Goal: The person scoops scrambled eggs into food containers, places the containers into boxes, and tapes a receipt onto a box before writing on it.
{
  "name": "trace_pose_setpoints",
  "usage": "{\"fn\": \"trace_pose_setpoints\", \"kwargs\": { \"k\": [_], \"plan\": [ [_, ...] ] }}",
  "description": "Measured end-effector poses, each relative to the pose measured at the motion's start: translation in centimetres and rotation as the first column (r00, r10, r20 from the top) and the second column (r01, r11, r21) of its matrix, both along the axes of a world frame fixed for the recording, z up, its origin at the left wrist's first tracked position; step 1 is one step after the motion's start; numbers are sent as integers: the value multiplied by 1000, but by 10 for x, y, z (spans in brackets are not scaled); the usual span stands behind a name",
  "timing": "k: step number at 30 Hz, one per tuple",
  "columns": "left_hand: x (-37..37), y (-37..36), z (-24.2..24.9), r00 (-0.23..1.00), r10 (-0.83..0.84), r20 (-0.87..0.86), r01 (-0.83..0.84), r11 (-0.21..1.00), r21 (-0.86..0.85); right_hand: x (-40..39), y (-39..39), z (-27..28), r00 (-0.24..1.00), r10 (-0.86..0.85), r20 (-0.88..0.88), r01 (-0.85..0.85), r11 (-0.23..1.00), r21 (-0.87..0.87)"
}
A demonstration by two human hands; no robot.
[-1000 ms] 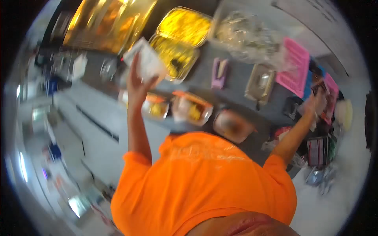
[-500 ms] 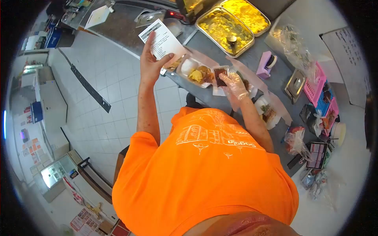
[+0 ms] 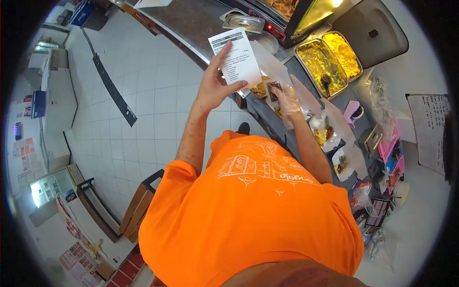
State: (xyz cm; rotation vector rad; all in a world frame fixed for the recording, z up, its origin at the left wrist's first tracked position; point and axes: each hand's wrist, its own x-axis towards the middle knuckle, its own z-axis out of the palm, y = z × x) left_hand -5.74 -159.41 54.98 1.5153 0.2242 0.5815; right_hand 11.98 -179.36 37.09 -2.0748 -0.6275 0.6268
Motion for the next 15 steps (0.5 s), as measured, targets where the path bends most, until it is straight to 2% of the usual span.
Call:
{"fn": "trace_pose_setpoints", "kwargs": {
  "k": [1, 3, 5, 8, 10, 12, 14, 15],
  "plan": [
    [-1, 6, 0, 1000, -16, -5, 16, 1000, -1, 3, 23, -5, 993, -3, 117, 10, 998, -56],
    [-5, 15, -1, 999, -52, -12, 52, 999, 14, -10, 45, 8, 924, -88, 371, 132, 987, -96],
    [-4, 25, 3, 997, -84, -1, 83, 995, 59, -16, 52, 40, 736, -245, 631, 324, 946, -10],
    [-4, 33, 11, 994, -111, -13, 112, 984, 136, -16, 30, 67, 863, -367, 348, 289, 923, 255],
    [0, 35, 17, 989, -149, 2, 148, 984, 103, -4, -1, 72, 848, -418, 326, 291, 881, 373],
    [5, 34, 23, 983, -183, 13, 183, 983, 4, 26, -39, 67, 855, -511, 91, 376, 731, 569],
    [12, 35, 23, 976, -216, 21, 215, 976, 23, 35, -68, 104, 746, -657, 110, 534, 689, 491],
    [15, 34, 26, 973, -229, 20, 229, 973, 21, 44, -86, 111, 725, -689, -7, 562, 586, 584]
  ]
}}
